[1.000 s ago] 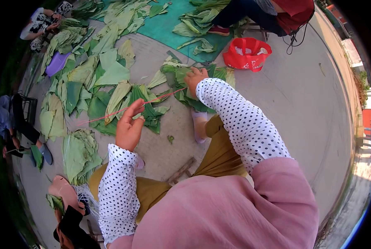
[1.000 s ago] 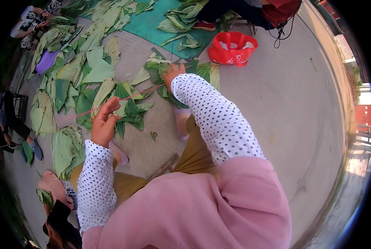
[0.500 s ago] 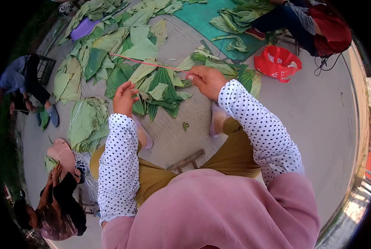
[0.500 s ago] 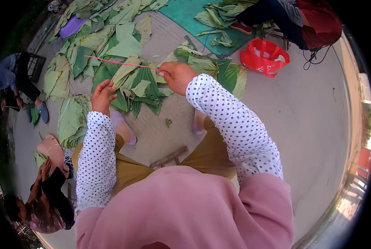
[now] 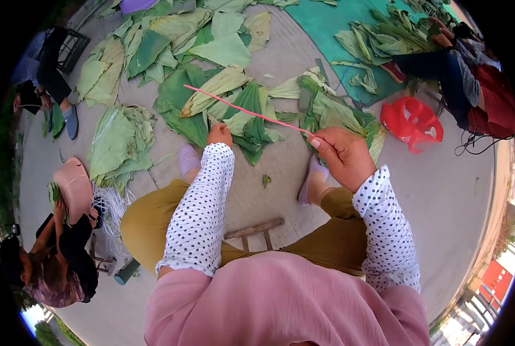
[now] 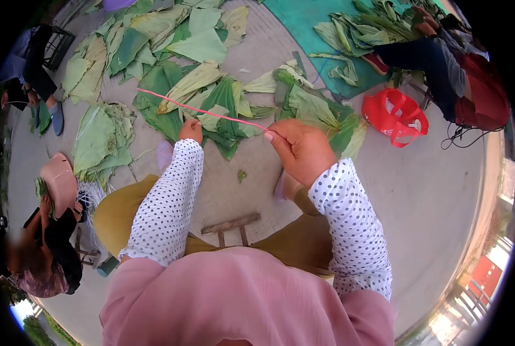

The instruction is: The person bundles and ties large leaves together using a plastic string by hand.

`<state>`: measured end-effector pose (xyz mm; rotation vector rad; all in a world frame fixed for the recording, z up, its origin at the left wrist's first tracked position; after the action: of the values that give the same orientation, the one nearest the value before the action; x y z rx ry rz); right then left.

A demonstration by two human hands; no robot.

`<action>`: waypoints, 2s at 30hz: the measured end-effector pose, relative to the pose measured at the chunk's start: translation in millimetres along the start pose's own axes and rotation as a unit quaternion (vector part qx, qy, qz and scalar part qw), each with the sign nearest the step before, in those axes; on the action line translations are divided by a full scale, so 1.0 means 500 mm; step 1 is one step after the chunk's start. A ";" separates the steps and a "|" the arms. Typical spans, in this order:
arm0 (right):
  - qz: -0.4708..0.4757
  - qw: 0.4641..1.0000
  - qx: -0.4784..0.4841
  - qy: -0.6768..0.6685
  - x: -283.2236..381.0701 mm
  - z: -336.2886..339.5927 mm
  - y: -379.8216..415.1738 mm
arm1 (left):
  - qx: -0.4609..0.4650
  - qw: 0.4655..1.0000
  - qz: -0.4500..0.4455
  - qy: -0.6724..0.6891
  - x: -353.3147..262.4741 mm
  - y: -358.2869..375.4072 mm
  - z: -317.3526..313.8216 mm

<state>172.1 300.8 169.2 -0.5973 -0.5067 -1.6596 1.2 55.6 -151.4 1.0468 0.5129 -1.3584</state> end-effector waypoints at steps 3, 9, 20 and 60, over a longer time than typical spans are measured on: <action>-0.027 0.997 0.052 0.054 0.002 0.000 -0.007 | 0.024 0.994 -0.073 -0.073 -0.088 -0.071 -0.057; 0.033 0.991 0.082 0.103 0.012 0.003 -0.030 | 0.092 0.966 -0.067 -0.232 -0.205 -0.148 -0.137; 0.038 0.992 -0.001 0.120 -0.003 0.016 -0.016 | 0.092 0.982 -0.059 0.156 -0.160 -0.215 -0.035; 0.016 0.976 -0.014 0.216 -0.001 0.010 0.008 | 0.084 0.915 -0.096 0.382 -0.524 0.164 0.319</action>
<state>176.6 303.8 172.7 -0.2477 -0.1547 -1.7051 -15.0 53.4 165.9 1.7146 1.1109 -1.1336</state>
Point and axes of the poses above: each hand's wrist, its own y-axis away from the middle knuckle, its own z-axis out of the back of the hand, x = y × z, the point moved 3 cm from there along -y, towards the middle knuckle, and after that the axes turned 15 degrees about y, right-handed, at the moved point
